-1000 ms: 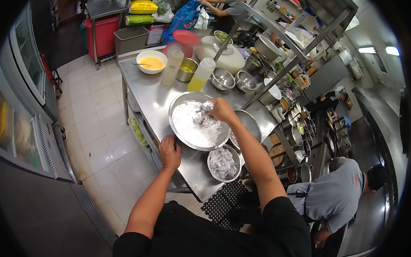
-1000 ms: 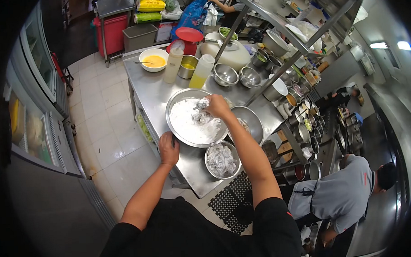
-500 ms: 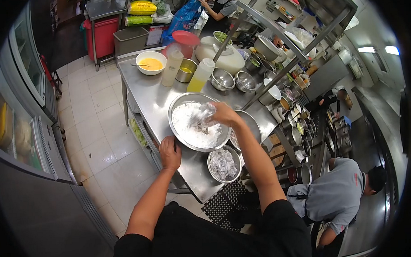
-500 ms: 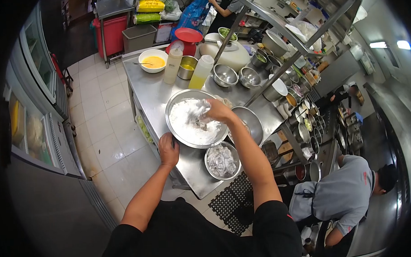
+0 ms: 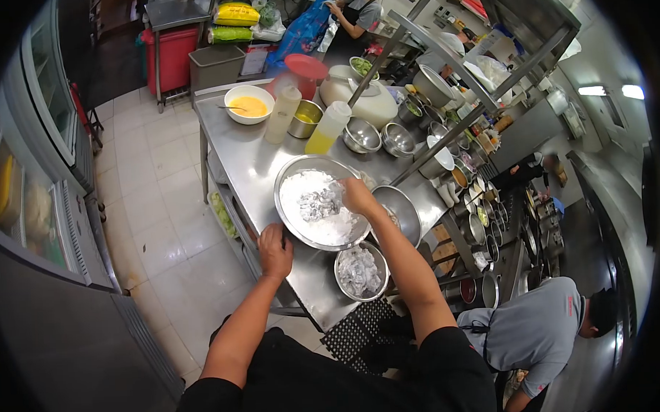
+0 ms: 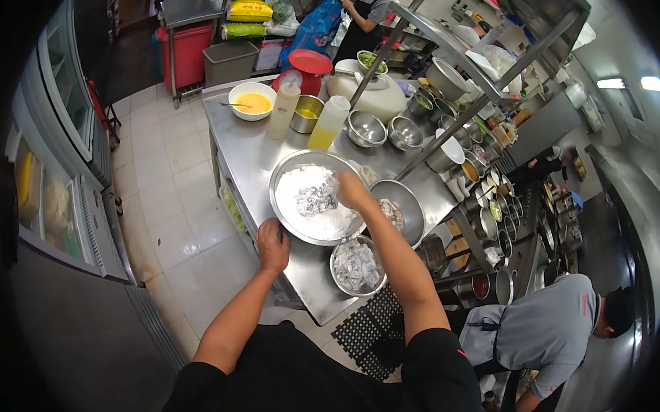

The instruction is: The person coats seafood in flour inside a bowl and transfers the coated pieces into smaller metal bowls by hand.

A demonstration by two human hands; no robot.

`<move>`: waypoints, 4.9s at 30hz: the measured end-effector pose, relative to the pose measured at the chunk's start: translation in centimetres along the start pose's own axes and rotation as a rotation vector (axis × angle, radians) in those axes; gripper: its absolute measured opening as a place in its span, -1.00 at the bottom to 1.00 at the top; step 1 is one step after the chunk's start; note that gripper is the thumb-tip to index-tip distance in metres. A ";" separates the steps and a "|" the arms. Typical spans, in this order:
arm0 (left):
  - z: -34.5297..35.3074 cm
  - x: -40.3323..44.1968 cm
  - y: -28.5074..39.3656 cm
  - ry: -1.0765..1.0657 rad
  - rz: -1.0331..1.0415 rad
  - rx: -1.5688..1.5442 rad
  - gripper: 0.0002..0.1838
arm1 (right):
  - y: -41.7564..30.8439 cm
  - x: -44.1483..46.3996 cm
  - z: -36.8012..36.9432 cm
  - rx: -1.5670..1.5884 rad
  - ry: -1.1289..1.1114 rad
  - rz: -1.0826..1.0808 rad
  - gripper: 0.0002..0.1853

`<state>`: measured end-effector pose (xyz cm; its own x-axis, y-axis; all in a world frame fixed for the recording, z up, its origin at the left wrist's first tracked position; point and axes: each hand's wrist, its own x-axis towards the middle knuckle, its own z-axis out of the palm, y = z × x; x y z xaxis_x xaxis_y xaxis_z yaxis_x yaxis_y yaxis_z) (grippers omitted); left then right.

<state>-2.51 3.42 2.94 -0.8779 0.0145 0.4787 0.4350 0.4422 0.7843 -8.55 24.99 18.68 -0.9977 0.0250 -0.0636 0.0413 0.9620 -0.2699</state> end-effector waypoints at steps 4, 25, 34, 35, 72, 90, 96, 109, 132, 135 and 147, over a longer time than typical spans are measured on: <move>-0.2 0.0 0.0 -0.009 0.000 0.001 -0.58 | -0.2 1.2 0.9 0.123 -0.059 -0.069 -0.48; -0.3 0.0 0.2 0.018 0.014 -0.016 -0.59 | 0.2 0.9 -2.4 0.237 0.028 0.048 -0.60; -0.1 0.0 0.1 0.004 0.002 -0.015 -0.59 | -0.3 1.1 -3.9 0.401 0.146 0.070 -0.55; 0.0 0.0 0.0 0.002 0.003 -0.017 -0.59 | -0.5 1.0 -3.9 0.413 0.148 0.112 -0.54; -0.3 0.2 0.1 -0.002 0.003 -0.016 -0.61 | 0.1 -0.7 -1.3 0.149 -0.289 0.003 -0.31; 0.1 -0.1 -0.1 0.018 0.012 -0.011 -0.59 | -0.5 -1.9 2.1 0.047 -0.049 -0.436 -0.39; 0.1 -0.2 -0.1 0.024 0.009 0.013 -0.59 | 0.1 -0.5 2.4 0.015 0.013 -0.261 -0.47; 0.0 0.1 0.0 0.015 0.008 0.006 -0.59 | 2.1 -2.0 2.3 -0.071 -0.241 -0.137 -0.33; 0.0 0.1 0.2 0.010 0.004 -0.011 -0.59 | 3.4 2.0 2.9 -0.250 -0.331 -0.044 -0.26; 0.0 0.0 0.4 0.016 0.021 0.017 -0.59 | 4.4 1.2 1.4 -0.143 -0.158 -0.101 -0.33; 0.9 -0.4 -0.8 0.017 0.048 0.037 -0.60 | -0.5 -8.4 -11.8 0.444 -0.045 0.034 -0.55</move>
<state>-2.67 3.91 1.72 -0.8527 0.0216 0.5219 0.4682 0.4747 0.7453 -0.85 27.55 30.69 -0.9923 0.0332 -0.1191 0.1035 0.7503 -0.6530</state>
